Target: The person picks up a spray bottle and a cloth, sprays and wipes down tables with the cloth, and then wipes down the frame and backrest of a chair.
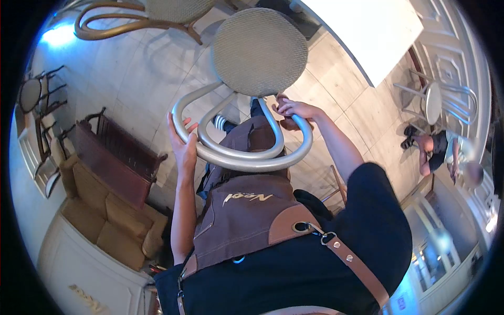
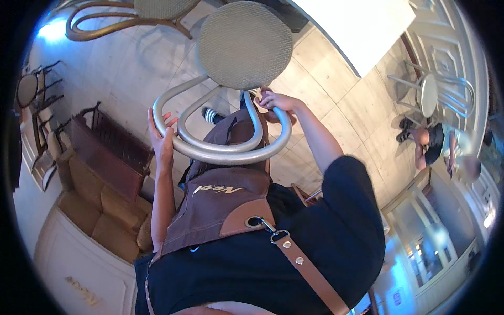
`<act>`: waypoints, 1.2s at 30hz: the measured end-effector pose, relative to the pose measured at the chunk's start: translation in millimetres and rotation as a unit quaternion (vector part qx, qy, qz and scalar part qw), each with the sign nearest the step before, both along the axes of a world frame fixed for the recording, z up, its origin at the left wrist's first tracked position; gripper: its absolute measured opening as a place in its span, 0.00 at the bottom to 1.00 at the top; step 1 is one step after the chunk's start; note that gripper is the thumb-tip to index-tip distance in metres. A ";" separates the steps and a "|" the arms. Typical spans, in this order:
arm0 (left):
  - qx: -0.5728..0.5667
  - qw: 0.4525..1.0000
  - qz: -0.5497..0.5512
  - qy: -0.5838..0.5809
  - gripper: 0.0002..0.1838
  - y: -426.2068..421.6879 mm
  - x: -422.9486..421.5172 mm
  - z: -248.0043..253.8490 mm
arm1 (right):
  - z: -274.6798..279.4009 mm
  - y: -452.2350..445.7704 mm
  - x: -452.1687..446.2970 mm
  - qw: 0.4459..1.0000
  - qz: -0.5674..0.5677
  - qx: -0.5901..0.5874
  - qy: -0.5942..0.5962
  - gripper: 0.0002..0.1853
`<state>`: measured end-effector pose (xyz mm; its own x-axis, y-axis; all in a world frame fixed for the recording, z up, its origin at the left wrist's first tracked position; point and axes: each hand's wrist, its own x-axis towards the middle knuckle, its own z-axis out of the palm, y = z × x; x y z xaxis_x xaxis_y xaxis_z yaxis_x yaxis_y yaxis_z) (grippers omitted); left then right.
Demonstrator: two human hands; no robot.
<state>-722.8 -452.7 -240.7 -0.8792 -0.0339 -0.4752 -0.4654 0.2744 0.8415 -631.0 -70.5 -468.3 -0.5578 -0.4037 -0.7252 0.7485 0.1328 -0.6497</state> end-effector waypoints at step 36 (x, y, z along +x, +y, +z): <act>-0.009 0.998 0.059 -0.023 0.52 14.3 -2.2 13.4 | -27.1 -15.7 -24.6 0.934 -0.047 0.026 -0.354 0.14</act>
<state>-725.0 -438.4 -227.3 -0.8459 -0.1441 -0.5134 -0.5333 0.2297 0.8142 -655.6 -86.1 -495.4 0.0381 -0.3317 -0.9426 0.9979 0.0620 0.0186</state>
